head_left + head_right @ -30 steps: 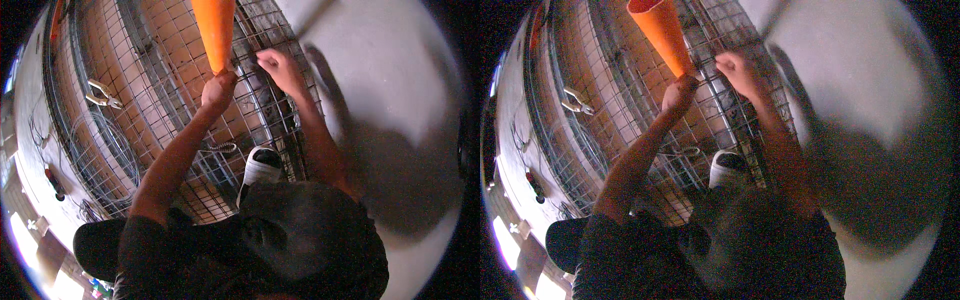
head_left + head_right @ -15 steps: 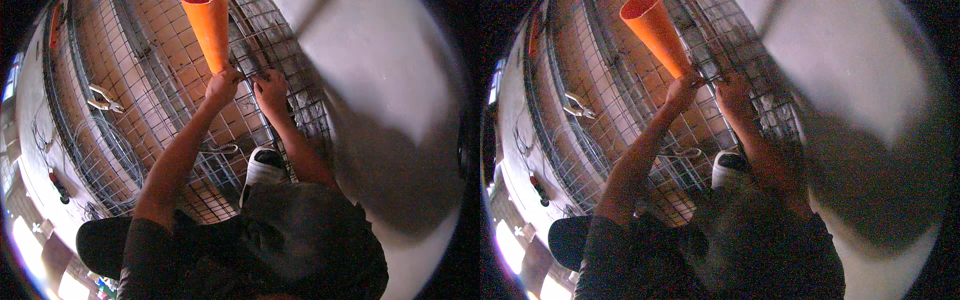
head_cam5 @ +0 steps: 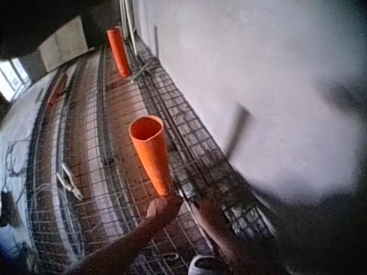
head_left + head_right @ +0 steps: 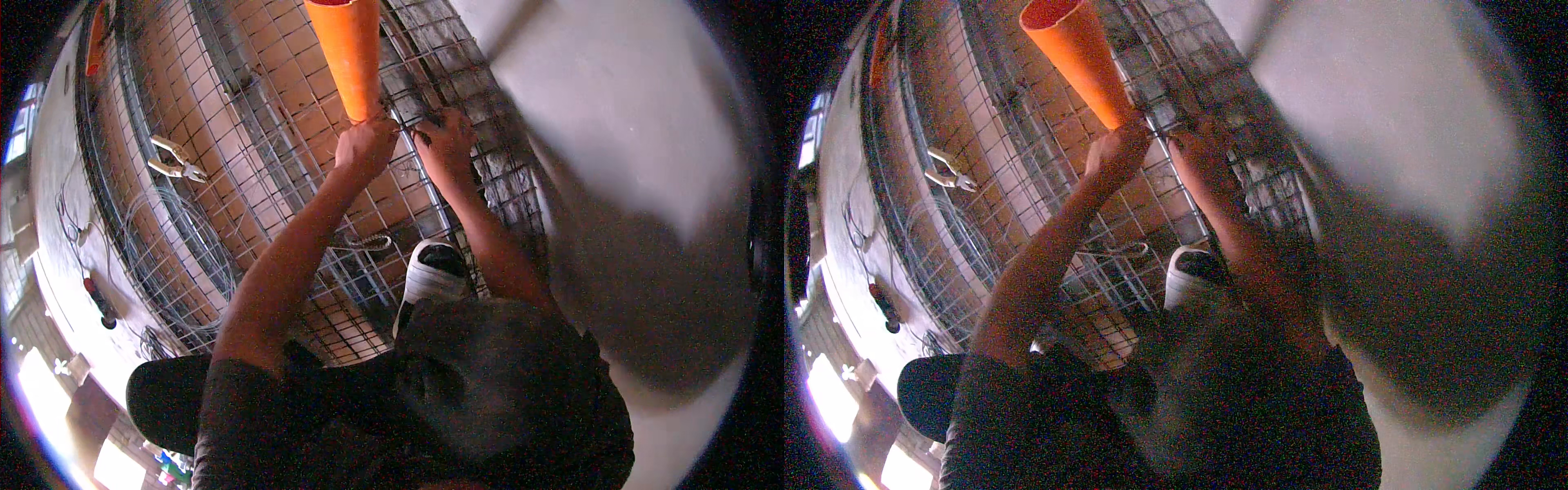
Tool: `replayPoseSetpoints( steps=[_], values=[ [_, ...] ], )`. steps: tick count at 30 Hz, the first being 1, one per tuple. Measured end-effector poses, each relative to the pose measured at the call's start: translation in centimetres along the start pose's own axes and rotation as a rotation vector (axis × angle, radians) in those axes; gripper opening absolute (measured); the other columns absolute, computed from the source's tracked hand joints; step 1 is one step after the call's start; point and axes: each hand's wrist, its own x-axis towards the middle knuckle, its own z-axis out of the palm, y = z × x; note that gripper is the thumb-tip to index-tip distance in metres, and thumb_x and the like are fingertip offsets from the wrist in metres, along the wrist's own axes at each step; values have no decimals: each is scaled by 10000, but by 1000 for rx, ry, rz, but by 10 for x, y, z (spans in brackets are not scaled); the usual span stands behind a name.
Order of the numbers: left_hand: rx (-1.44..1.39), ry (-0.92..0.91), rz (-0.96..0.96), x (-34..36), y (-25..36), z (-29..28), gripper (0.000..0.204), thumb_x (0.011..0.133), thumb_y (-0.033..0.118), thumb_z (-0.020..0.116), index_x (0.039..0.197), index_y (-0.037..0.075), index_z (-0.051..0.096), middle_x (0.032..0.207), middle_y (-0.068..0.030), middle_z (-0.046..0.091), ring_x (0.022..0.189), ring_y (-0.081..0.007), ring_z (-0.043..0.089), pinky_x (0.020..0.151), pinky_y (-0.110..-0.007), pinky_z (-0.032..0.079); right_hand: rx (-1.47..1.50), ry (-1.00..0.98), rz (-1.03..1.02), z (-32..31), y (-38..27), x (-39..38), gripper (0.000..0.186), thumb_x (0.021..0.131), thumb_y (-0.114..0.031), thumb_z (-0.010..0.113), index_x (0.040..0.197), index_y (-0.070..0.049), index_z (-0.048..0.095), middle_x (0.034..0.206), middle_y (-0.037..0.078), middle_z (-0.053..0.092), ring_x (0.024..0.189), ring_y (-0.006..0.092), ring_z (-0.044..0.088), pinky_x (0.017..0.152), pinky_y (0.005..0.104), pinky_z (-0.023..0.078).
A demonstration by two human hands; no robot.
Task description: The recorder uses wire to secure an orange PVC pipe to a wire mesh floor grid for concrete reinforcement.
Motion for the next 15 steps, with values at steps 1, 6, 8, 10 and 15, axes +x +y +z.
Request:
replayPoseSetpoints(
  steps=[1, 6, 8, 10, 15],
  values=[
    [100, 11, 44, -7, -5, -6, 195, 872, 250, 531, 991, 137, 636, 977, -103, 620, 901, -297, 616, 729, -423, 513, 9, 0, -1, 0, -5, 1, 139, 702, -203, 713, 833, -191, 670, 1071, 92, 508, 1058, 314, 468, 833, 515, 382],
    [-18, 241, 321, -37, -50, -30, 228, 826, 284, 617, 975, 112, 628, 1040, -83, 572, 1042, -285, 523, 859, -421, 451, -9, -79, -4, -5, 2, 3, 117, 704, -199, 713, 812, -178, 672, 1000, 73, 506, 1011, 304, 473, 804, 508, 380],
    [73, 346, 353, -46, -79, -42, 288, 804, 311, 649, 1004, 105, 628, 1036, -80, 571, 1010, -281, 535, 853, -423, 455, 45, -77, 32, -7, -2, 5, 108, 706, -200, 712, 802, -166, 678, 987, 67, 502, 1008, 293, 472, 813, 484, 382],
    [57, 285, 272, -55, -98, -43, 312, 796, 315, 664, 1027, 109, 628, 1032, -84, 571, 1005, -270, 539, 852, -412, 460, 92, -65, -3, -6, -1, 6, 105, 708, -211, 712, 797, -161, 685, 979, 59, 499, 995, 287, 471, 822, 466, 381],
    [-112, 40, 253, -61, -103, -33, 231, 825, 247, 648, 1007, 105, 636, 954, -84, 595, 855, -275, 612, 731, -378, 515, 39, -82, 13, -5, -2, 5, 108, 708, -226, 714, 792, -163, 692, 960, 52, 493, 964, 276, 467, 833, 455, 369]
  ],
)
